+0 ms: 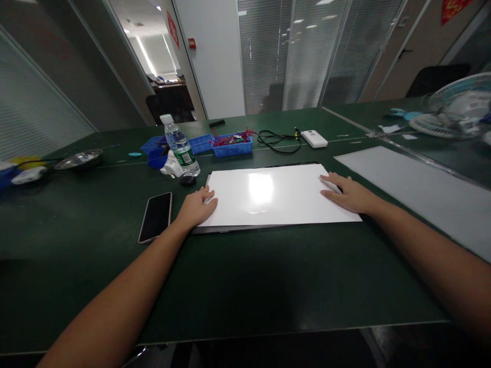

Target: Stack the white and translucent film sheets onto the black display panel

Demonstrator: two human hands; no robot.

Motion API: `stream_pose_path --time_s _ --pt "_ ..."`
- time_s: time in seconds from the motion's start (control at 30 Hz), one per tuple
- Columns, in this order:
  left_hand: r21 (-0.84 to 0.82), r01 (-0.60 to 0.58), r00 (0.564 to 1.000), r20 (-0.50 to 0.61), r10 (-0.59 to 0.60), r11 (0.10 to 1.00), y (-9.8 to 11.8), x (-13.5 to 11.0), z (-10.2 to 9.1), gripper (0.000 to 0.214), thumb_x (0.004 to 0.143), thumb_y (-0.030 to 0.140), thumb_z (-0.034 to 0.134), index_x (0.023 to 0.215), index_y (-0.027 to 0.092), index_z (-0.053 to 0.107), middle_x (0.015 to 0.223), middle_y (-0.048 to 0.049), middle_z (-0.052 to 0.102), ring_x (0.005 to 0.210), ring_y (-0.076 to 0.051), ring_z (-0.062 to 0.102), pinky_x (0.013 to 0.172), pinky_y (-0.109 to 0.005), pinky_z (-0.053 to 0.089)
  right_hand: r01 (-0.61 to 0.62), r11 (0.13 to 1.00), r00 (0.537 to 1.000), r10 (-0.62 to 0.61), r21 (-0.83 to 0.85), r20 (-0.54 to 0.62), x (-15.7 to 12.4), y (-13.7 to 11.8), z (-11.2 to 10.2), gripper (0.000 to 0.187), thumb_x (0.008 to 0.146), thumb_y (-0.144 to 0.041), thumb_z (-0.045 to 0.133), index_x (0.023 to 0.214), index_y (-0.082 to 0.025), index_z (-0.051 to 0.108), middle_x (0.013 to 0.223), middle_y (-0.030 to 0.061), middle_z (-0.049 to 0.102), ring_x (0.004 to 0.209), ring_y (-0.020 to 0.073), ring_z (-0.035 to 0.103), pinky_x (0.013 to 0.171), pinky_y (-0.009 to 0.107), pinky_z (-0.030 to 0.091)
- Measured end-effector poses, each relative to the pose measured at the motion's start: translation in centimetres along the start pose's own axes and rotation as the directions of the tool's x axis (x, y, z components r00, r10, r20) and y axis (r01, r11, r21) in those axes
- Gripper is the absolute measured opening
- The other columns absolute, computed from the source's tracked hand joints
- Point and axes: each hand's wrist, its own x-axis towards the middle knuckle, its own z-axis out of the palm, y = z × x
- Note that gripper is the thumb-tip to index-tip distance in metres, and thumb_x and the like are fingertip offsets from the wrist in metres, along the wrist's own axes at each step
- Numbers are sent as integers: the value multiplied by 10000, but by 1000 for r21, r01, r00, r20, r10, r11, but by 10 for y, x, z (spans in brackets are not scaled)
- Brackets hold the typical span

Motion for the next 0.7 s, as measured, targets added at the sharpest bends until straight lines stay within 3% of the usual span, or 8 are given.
stream_pose_path --time_s 0.2,0.4,0.7 --pt "-72 28 998 -54 -32 997 0 0 0 429 964 333 642 1298 176 861 1545 -119 693 1507 -305 623 1337 -406 408 0 999 999 1 -33 40 1 -1 -2 811 1065 -683 447 1747 -245 472 1832 166 312 1707 411 236 1355 726 165" --pt "-116 42 992 -111 -55 992 3 -2 -2 360 989 380 633 1149 208 906 1381 -75 809 1418 -307 702 1313 -434 456 -15 998 997 20 -63 80 0 -4 -5 820 1079 -689 417 1759 -232 452 1848 168 247 1713 398 203 1371 686 141" --pt "-92 21 989 -142 -34 996 3 -4 -3 379 942 324 641 1217 230 883 1384 -51 809 1361 -327 741 1281 -490 505 11 999 999 -10 -31 47 1 2 -3 758 1077 -683 441 1731 -305 498 1834 129 303 1702 394 243 1351 739 148"
